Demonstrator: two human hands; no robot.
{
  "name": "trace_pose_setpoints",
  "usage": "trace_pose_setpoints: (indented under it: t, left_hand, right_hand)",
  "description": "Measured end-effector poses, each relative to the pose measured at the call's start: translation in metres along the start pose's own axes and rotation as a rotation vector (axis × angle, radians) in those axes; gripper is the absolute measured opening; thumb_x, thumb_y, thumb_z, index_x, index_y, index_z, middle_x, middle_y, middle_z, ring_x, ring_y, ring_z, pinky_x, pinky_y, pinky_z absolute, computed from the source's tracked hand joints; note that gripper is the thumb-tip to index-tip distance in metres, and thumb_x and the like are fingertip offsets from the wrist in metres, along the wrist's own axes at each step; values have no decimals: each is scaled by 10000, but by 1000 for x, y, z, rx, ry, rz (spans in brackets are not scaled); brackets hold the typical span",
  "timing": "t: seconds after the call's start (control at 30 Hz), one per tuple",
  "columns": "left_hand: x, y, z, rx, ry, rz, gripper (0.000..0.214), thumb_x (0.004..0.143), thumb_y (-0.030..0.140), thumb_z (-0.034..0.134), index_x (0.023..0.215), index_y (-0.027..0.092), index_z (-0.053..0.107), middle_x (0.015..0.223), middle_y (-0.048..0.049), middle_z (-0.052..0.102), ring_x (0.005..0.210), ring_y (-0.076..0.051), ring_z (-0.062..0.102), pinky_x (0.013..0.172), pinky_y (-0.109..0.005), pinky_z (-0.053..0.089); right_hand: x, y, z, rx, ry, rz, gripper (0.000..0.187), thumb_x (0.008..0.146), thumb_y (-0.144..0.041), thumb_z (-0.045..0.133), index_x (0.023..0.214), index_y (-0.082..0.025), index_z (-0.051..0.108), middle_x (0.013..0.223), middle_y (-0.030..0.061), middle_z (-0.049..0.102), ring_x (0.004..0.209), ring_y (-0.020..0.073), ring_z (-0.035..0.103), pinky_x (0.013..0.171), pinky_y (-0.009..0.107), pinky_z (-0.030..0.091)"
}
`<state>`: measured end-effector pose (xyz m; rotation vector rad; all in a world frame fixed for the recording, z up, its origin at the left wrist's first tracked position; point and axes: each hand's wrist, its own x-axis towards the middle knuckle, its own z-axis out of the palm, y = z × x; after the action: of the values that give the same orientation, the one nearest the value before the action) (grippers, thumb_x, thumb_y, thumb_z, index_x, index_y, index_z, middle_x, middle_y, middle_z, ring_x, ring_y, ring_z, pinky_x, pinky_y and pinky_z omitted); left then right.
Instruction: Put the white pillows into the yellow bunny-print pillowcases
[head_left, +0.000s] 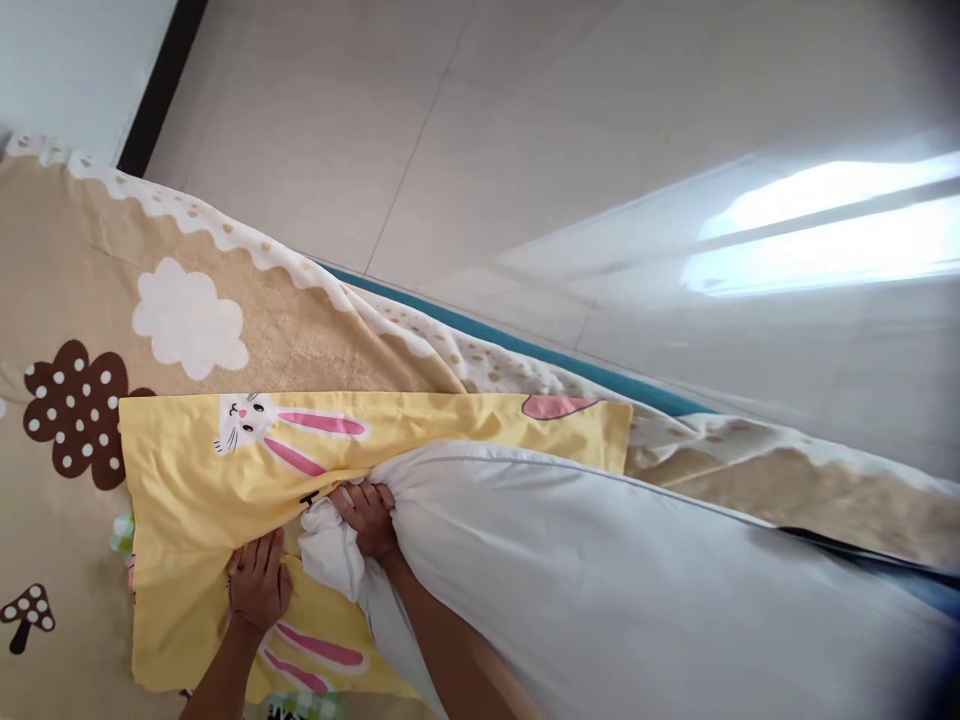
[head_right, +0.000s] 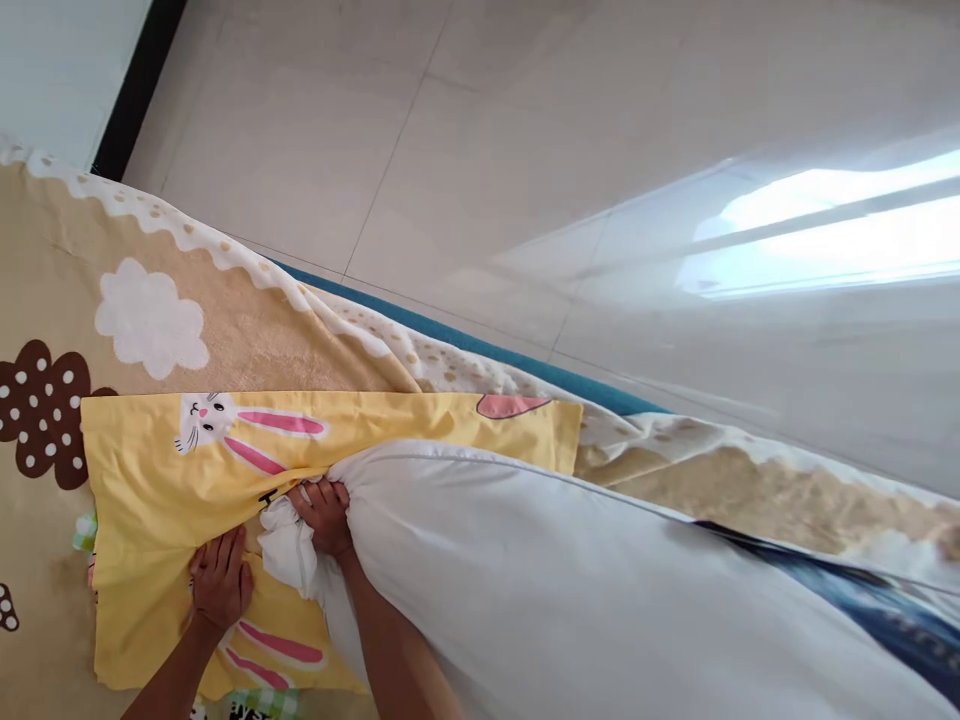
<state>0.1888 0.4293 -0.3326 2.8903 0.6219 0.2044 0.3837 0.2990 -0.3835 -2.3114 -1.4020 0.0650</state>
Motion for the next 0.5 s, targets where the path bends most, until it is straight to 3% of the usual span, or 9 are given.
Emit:
trace_pose_setpoints:
  t: [0.2,0.5]
  left_hand:
    - [-7,-2,1,-10,-33,-3,618,980,287,354,1567,219,173,1093,-85,741,979,-230,648,941,-389,318]
    - [-17,6,2,-80,17,-76,622,957,247,389,1556,256,224,1137,-30,736,992,-190,652,952,-369,320]
  right_hand:
    - [-1,-2,-1,-11,-21,12,360,782,-211,525,1084,-269,713,910,82,632,968,249,479,825,383,288]
    - [-9,-5,-10,-52,-48,-4,325,780,-142,519,1046,-228,684,942,98,602,966,267,457,818,407,303]
